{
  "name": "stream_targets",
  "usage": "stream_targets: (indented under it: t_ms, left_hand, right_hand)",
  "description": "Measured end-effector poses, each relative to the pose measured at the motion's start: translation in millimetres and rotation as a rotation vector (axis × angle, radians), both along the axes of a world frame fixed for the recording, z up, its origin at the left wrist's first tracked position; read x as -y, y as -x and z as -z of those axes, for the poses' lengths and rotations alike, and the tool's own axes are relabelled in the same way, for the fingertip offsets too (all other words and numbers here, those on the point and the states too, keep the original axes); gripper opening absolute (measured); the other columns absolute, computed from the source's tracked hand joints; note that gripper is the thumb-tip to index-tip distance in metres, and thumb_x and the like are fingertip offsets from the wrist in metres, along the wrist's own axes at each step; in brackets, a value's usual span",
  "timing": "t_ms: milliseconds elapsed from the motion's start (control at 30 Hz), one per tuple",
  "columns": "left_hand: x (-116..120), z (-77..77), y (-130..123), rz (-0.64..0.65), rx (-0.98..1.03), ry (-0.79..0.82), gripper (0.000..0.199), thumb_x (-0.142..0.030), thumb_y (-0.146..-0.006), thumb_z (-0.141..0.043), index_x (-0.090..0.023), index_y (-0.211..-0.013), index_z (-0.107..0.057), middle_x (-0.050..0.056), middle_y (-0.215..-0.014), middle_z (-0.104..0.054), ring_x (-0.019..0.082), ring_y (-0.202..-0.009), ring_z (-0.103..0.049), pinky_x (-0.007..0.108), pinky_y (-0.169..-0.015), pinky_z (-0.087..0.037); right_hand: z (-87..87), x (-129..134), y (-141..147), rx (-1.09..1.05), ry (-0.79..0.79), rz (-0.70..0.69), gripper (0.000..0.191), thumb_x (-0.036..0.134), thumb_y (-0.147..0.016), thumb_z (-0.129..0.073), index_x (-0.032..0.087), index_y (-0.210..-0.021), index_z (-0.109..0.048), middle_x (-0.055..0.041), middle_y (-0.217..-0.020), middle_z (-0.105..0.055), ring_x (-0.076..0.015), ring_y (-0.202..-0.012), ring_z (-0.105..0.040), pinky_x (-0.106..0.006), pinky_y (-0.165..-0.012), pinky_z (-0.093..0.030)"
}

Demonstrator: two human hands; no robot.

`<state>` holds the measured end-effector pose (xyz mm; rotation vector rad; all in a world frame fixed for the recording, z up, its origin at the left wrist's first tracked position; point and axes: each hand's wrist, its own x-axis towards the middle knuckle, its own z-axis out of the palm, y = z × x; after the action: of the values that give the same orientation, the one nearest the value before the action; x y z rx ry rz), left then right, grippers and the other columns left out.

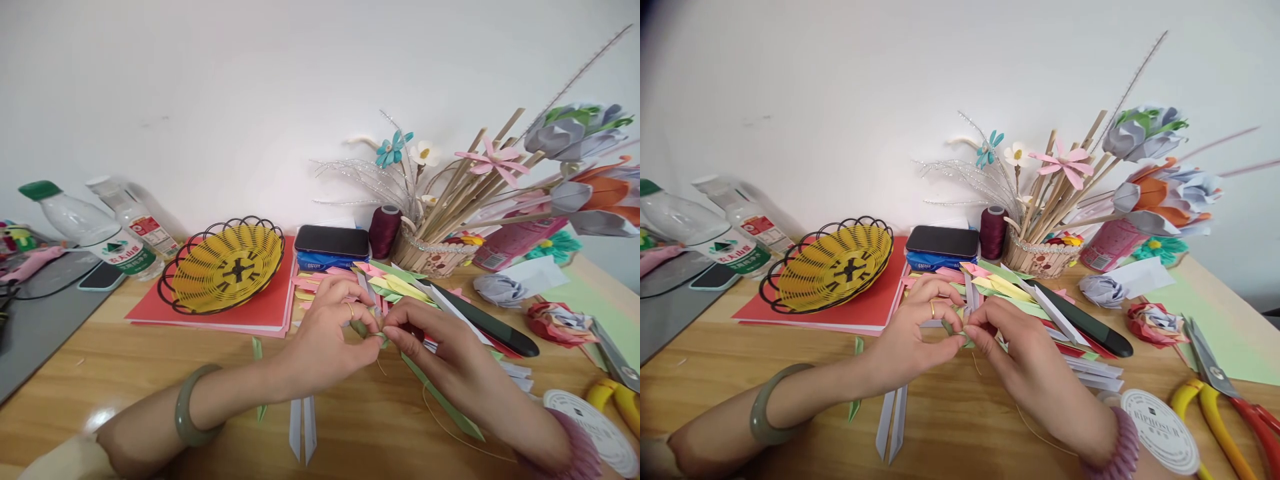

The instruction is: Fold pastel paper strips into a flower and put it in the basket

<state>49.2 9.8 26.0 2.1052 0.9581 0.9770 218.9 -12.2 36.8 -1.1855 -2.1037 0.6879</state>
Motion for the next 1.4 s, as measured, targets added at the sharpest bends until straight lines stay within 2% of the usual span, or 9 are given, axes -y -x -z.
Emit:
stream_targets:
  t_ms: [133, 400, 600, 700, 933, 1100, 1300, 1333, 1400]
  left_hand:
    - [0, 0.8, -1, -0.005, -0.005, 0.019, 0.007, -0.015, -0.069, -0.059, -0.019, -0.064, -0.055, 0.001, -0.093, -0.053, 0.015, -0.105, -0.042, 0.032, -0.094, -0.032]
    - [0, 0.8, -1, -0.010, 0.005, 0.070, 0.007, -0.017, -0.069, -0.059, -0.019, -0.064, -0.056, 0.002, -0.092, -0.054, 0.016, -0.105, -0.043, 0.033, -0.094, -0.032]
    - [0, 0.1, -1, -0.015, 0.026, 0.166, 0.005, -0.019, -0.069, -0.060, -0.019, -0.065, -0.058, 0.002, -0.095, -0.053, 0.017, -0.104, -0.045, 0.035, -0.094, -0.033]
    - [0, -0.1, -1, -0.010, 0.046, 0.164, 0.006, -0.020, -0.070, -0.060, -0.019, -0.064, -0.058, 0.003, -0.093, -0.053, 0.018, -0.104, -0.045, 0.037, -0.094, -0.033]
    - [-1, 0.2, 0, -0.015, 0.050, 0.158, 0.006, -0.018, -0.069, -0.060, -0.020, -0.064, -0.058, 0.004, -0.093, -0.054, 0.019, -0.103, -0.046, 0.039, -0.093, -0.034]
    - [-1, 1.5, -1, -0.018, 0.066, 0.172, 0.004, -0.018, -0.069, -0.060, -0.020, -0.066, -0.059, 0.003, -0.094, -0.054, 0.019, -0.104, -0.045, 0.038, -0.094, -0.033]
    - [-2, -1.4, -3, -0.044, 0.091, 0.224, 0.006, -0.016, -0.068, -0.060, -0.019, -0.063, -0.059, 0.004, -0.093, -0.055, 0.019, -0.102, -0.047, 0.038, -0.093, -0.034]
    - [-2, -2.1, -4, -0.052, 0.094, 0.233, 0.006, -0.015, -0.067, -0.060, -0.019, -0.063, -0.059, 0.004, -0.093, -0.055, 0.019, -0.102, -0.047, 0.038, -0.093, -0.034]
    - [-1, -3.0, -4, -0.065, 0.102, 0.233, 0.007, -0.013, -0.067, -0.060, -0.019, -0.062, -0.060, 0.003, -0.093, -0.055, 0.019, -0.102, -0.047, 0.039, -0.093, -0.034]
  right_hand:
    - [1.5, 1, 0, 0.045, -0.003, -0.006, 0.014, 0.022, -0.087, -0.042, 0.021, -0.075, -0.048, 0.0002, -0.072, -0.053, -0.0121, -0.065, -0.049, -0.024, -0.058, -0.040]
    - [8.6, 2, 5, 0.100, -0.108, 0.012, 0.013, 0.018, -0.088, -0.037, 0.020, -0.076, -0.043, -0.0024, -0.075, -0.049, -0.0140, -0.068, -0.046, -0.027, -0.058, -0.039]
    - [3.6, 2, 4, 0.047, -0.033, 0.017, 0.018, 0.018, -0.090, -0.033, 0.020, -0.077, -0.045, -0.0017, -0.075, -0.051, -0.0136, -0.070, -0.049, -0.027, -0.062, -0.042]
    - [0.8, 2, 2, 0.035, -0.061, -0.003, 0.014, 0.019, -0.089, -0.036, 0.020, -0.080, -0.047, -0.0019, -0.076, -0.052, -0.0137, -0.071, -0.049, -0.027, -0.061, -0.042]
    - [4.0, 2, -1, 0.132, -0.286, -0.056, 0.008, 0.013, -0.086, -0.043, 0.018, -0.088, -0.049, -0.0051, -0.082, -0.053, -0.0150, -0.075, -0.049, -0.029, -0.063, -0.043]
    - [8.6, 3, -2, 0.259, -0.567, -0.016, 0.009, 0.010, -0.082, -0.049, 0.015, -0.089, -0.051, -0.0061, -0.076, -0.056, -0.0161, -0.070, -0.050, -0.029, -0.059, -0.043]
    - [8.2, 4, -11, 0.438, -0.869, -0.128, 0.019, 0.008, -0.080, -0.047, 0.010, -0.098, -0.055, -0.0091, -0.076, -0.063, -0.0195, -0.069, -0.053, -0.032, -0.060, -0.044]
    - [7.6, 4, -11, 0.421, -0.880, -0.123, 0.019, 0.009, -0.080, -0.049, 0.012, -0.097, -0.055, -0.0083, -0.075, -0.063, -0.0191, -0.069, -0.054, -0.032, -0.059, -0.044]
    - [6.3, 4, -8, 0.309, -0.785, -0.072, 0.017, 0.011, -0.079, -0.053, 0.016, -0.095, -0.056, -0.0060, -0.075, -0.063, -0.0171, -0.069, -0.055, -0.030, -0.059, -0.045]
